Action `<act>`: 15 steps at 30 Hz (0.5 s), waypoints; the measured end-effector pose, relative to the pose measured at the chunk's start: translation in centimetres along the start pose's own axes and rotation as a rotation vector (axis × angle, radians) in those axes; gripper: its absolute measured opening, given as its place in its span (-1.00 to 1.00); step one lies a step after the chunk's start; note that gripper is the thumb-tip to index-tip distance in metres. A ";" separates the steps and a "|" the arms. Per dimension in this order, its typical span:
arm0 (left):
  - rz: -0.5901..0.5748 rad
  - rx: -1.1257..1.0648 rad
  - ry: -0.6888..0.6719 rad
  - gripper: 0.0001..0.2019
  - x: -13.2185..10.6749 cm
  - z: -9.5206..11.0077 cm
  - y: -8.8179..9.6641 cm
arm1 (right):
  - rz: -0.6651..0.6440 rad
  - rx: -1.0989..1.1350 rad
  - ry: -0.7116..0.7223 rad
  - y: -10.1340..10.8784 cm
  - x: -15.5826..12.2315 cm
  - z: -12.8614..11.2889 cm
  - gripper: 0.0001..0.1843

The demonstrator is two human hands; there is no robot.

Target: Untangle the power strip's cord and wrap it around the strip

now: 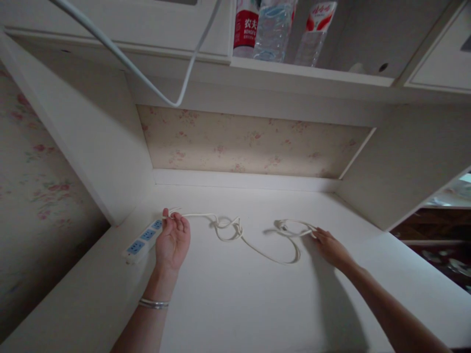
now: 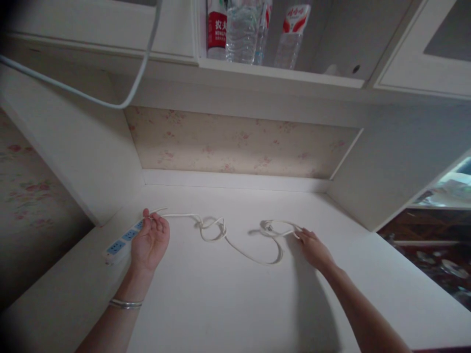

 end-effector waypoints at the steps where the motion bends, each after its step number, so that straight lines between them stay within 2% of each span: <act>1: 0.006 0.008 -0.014 -0.69 0.1 0.2 0.1 | 0.000 -0.025 -0.096 0.5 0.4 2.3 -0.67; 3: 0.015 0.023 -0.039 -0.74 0.2 0.5 0.2 | 0.000 -0.053 -0.207 1.3 0.7 5.2 -0.69; 6: 0.028 0.046 -0.042 -0.78 0.2 0.5 0.3 | 0.001 -0.053 -0.231 1.8 0.7 6.3 -0.73; 8: 0.039 0.060 -0.028 -0.77 0.1 0.3 0.5 | 0.015 -0.038 -0.212 1.8 0.8 5.8 -0.73; 12: 0.013 0.102 -0.013 -0.74 -0.4 -0.2 0.1 | 0.067 -0.012 -0.187 2.5 0.9 4.1 -0.53; 15: -0.016 0.208 0.017 -0.76 -0.8 -1.1 -0.3 | 0.211 0.013 -0.194 4.4 -0.3 1.2 -0.51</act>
Point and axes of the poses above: each hand's wrist, its own x-axis towards the middle knuckle, its own y-axis out of the back of the hand, z = x × y, the point moved 10 cm from there along x, towards the middle knuckle, and after that the axes turned 4 degrees about -y, right-handed, at the moved point
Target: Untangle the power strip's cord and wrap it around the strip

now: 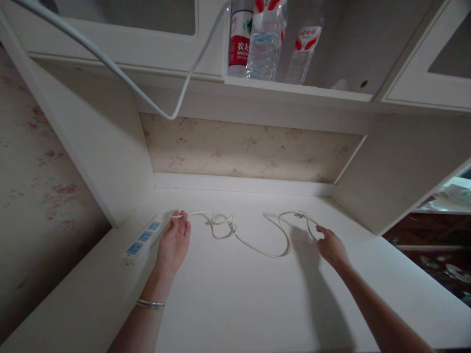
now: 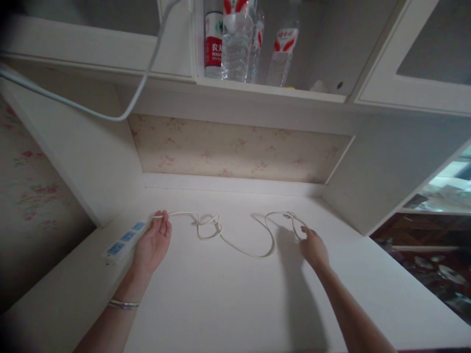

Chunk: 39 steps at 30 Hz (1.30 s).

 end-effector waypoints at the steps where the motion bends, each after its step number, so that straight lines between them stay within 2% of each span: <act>1: -0.005 0.046 0.016 -0.77 -0.1 -0.4 -0.2 | 0.084 0.042 0.010 1.0 -1.0 -1.5 -0.54; 2: -0.006 0.092 0.031 -0.77 -0.3 -0.9 -0.3 | 0.147 0.103 0.065 1.7 -2.2 -3.7 -0.58; 3: -0.009 0.135 0.042 -0.77 -0.5 -1.3 -0.5 | 0.154 0.187 0.150 1.8 -3.7 -6.5 -0.62; 6: -0.061 0.291 0.049 -0.70 -1.3 -2.5 -1.1 | -0.020 0.393 0.385 -0.7 -8.3 -15.2 -0.69; 8: -0.146 0.484 0.046 -0.67 -2.0 -3.5 -1.6 | -0.039 0.405 0.458 -2.0 -10.7 -19.8 -0.71; 10: -0.258 0.757 0.013 -0.67 -2.8 -4.7 -1.8 | -0.029 0.350 0.456 -3.3 -12.0 -23.0 -0.71; 12: -0.370 1.031 -0.087 -0.69 -3.4 -5.5 -1.9 | -0.024 0.264 0.408 -4.5 -12.3 -25.0 -0.72; 14: -0.466 1.251 -0.164 -0.69 -3.7 -6.6 -1.6 | -0.028 0.172 0.355 -5.5 -12.3 -26.0 -0.73; 17: -0.591 1.530 -0.275 -0.64 -3.9 -7.7 -1.2 | -0.031 0.071 0.287 -6.6 -11.8 -26.1 -0.76; 20: -0.677 1.690 -0.352 -0.61 -4.1 -8.2 -1.1 | -0.049 0.022 0.242 -7.4 -11.3 -25.3 -0.75; 22: -0.707 1.739 -0.378 -0.60 -4.2 -8.3 -1.2 | -0.053 0.016 0.268 -7.7 -11.3 -25.2 -0.73; 26: -0.750 1.761 -0.427 -0.62 -4.8 -8.3 -2.0 | 0.036 0.102 0.394 -7.0 -11.9 -25.9 -0.72; 32: -0.667 1.729 -0.420 -0.60 -4.5 -7.3 -2.5 | 0.133 0.288 0.533 -5.7 -12.7 -26.9 -0.73; 35: -0.697 1.684 -0.430 -0.77 -4.8 -7.3 -3.2 | 0.127 0.388 0.576 -5.4 -12.9 -27.1 -0.74; 39: -0.705 1.568 -0.394 -0.80 -5.3 -7.3 -4.0 | 0.072 0.569 0.598 -5.1 -13.1 -27.1 -0.80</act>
Point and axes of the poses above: each hand's wrist, its own x-axis towards the middle knuckle, its own y-axis out of the back of the hand, z = x × y, the point moved 10 cm from there along x, towards the middle knuckle, and after that the axes turned 4 degrees about -y, right-handed, at the moved point
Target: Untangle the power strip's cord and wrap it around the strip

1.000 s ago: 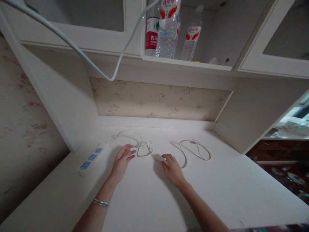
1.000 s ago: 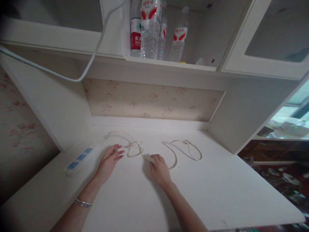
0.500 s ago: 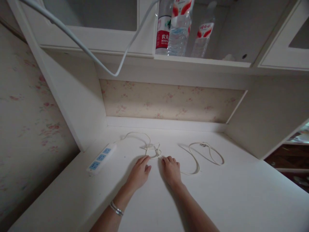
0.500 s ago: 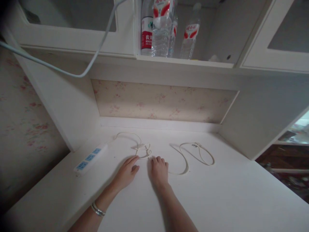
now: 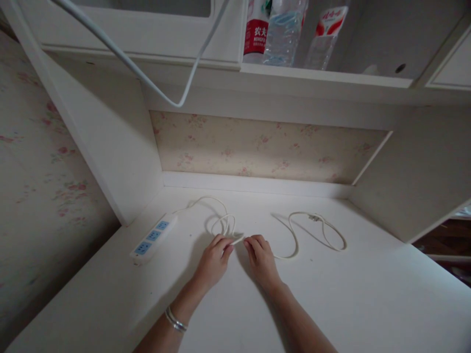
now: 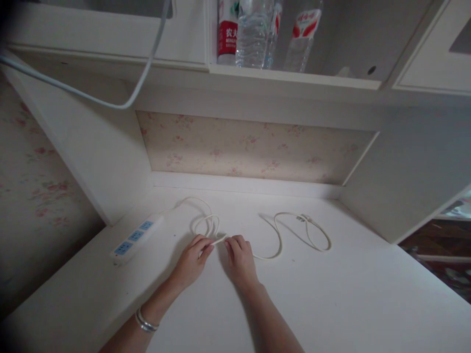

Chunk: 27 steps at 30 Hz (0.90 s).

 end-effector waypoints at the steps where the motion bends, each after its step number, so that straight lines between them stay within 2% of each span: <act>1: 0.009 -0.035 0.008 -0.79 0.0 0.2 0.1 | -0.001 0.052 -0.008 0.1 0.0 -0.1 -0.82; 4: 0.011 -0.152 0.051 -0.76 0.2 0.3 0.1 | -0.021 0.210 -0.033 0.1 0.0 -0.5 -0.84; 8: -0.055 -0.260 0.080 -0.73 0.2 0.0 -0.9 | -0.065 0.377 -0.013 0.0 -0.3 -1.5 -0.73; 11: -0.033 -0.298 0.105 -0.74 0.1 -0.5 -1.2 | -0.087 0.424 0.019 -0.1 -0.4 -2.1 -0.68; 13: -0.062 -0.300 0.111 -0.71 -0.1 -0.5 -1.6 | -0.104 0.417 0.034 -0.1 -0.4 -2.4 -0.64; 17: -0.146 -0.166 0.068 -0.80 -0.2 0.4 -2.1 | -0.123 0.405 0.062 0.0 -0.5 -2.7 -0.60; 22: -0.072 0.011 0.037 -0.83 -0.3 0.2 -1.0 | -0.081 0.370 0.002 0.4 -0.1 -2.3 -0.77; 27: 0.002 0.119 0.068 -0.82 -0.3 -0.6 0.2 | -0.013 0.307 -0.088 0.8 0.4 -1.4 -0.83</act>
Point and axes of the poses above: each hand's wrist, its own x-axis towards the middle knuckle, its own y-axis out of the back of the hand, z = x × y, the point moved 10 cm from there along x, towards the middle knuckle, and after that the axes turned 4 degrees about -y, right-handed, at the moved point
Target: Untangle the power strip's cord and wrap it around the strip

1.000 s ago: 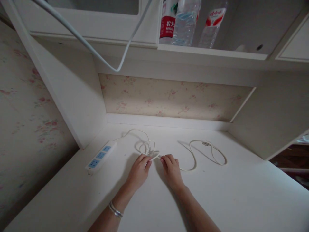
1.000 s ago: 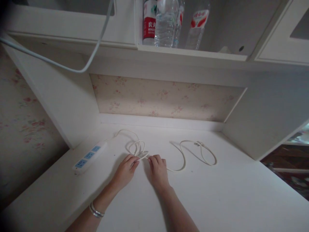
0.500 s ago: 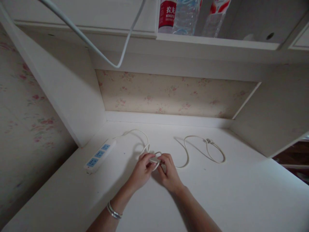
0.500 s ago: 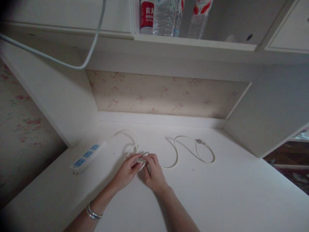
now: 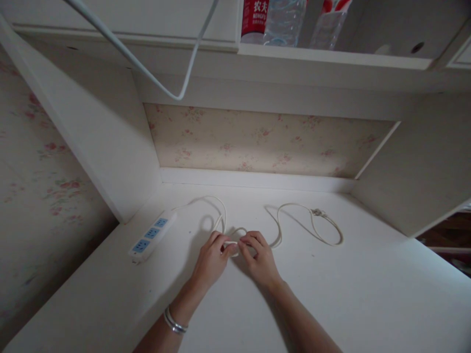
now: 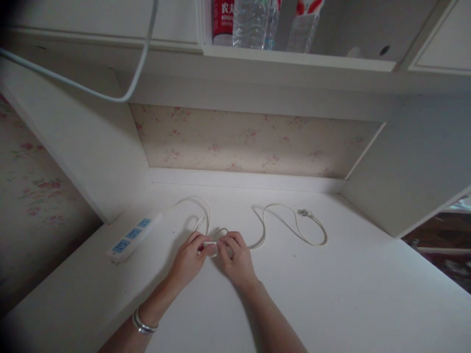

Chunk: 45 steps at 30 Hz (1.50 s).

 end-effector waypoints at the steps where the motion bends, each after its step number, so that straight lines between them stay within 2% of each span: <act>1: 0.023 0.003 0.002 -0.82 0.0 0.0 0.4 | 0.017 -0.006 -0.002 0.2 0.1 0.1 -0.83; 5: 0.151 -0.065 0.049 -0.81 0.2 -0.5 2.1 | 0.084 -0.028 -0.032 1.1 0.2 1.2 -0.75; 9: 0.278 -0.225 0.230 -0.76 -0.1 -2.7 3.5 | 0.108 -0.086 -0.131 1.8 0.5 3.2 -0.69; 12: 0.347 -0.382 0.368 -0.70 -0.5 -4.1 3.7 | 0.111 -0.227 -0.138 2.2 0.7 4.3 -0.67; 15: 0.417 -0.642 0.452 -0.67 -0.6 -4.8 3.8 | 0.044 -0.387 -0.127 1.8 0.9 5.4 -0.68; 19: 0.509 -1.108 0.533 -0.63 -0.7 -5.0 3.9 | -0.004 -0.508 -0.089 1.4 0.9 6.2 -0.67; 22: 0.441 -1.397 0.581 -0.66 -0.4 -4.6 3.3 | 0.000 -0.523 -0.086 1.3 0.8 6.4 -0.67; 24: 0.393 -1.481 0.601 -0.67 -0.3 -4.4 3.0 | 0.011 -0.523 -0.113 1.3 0.8 6.7 -0.70; 29: 0.279 -1.415 0.684 -0.54 -0.6 -4.2 1.8 | 0.134 -0.411 -0.162 2.5 0.8 7.2 -0.68; 32: 0.236 -1.362 0.701 -0.57 -0.8 -4.0 1.2 | 0.181 -0.304 -0.175 2.9 0.8 7.1 -0.64; 37: 0.192 -1.309 0.627 -0.65 -0.8 -3.4 1.2 | -0.033 -0.113 -0.354 0.8 0.3 8.3 -0.62; 39: 0.169 -1.229 0.573 -0.68 -0.6 -3.0 1.5 | -0.094 -0.031 -0.374 0.2 0.1 8.3 -0.66; 45: -0.071 -1.026 0.475 -0.78 -0.4 -1.0 0.6 | -0.152 0.108 -0.419 -0.2 0.0 8.1 -0.67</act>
Point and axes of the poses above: each hand's wrist, its own x-axis towards the middle knuckle, its own y-axis out of the back of the hand, z = x × y, the point moved 10 cm from there along x, towards the middle knuckle, and after that the axes turned 4 degrees about -y, right-handed, at the moved point
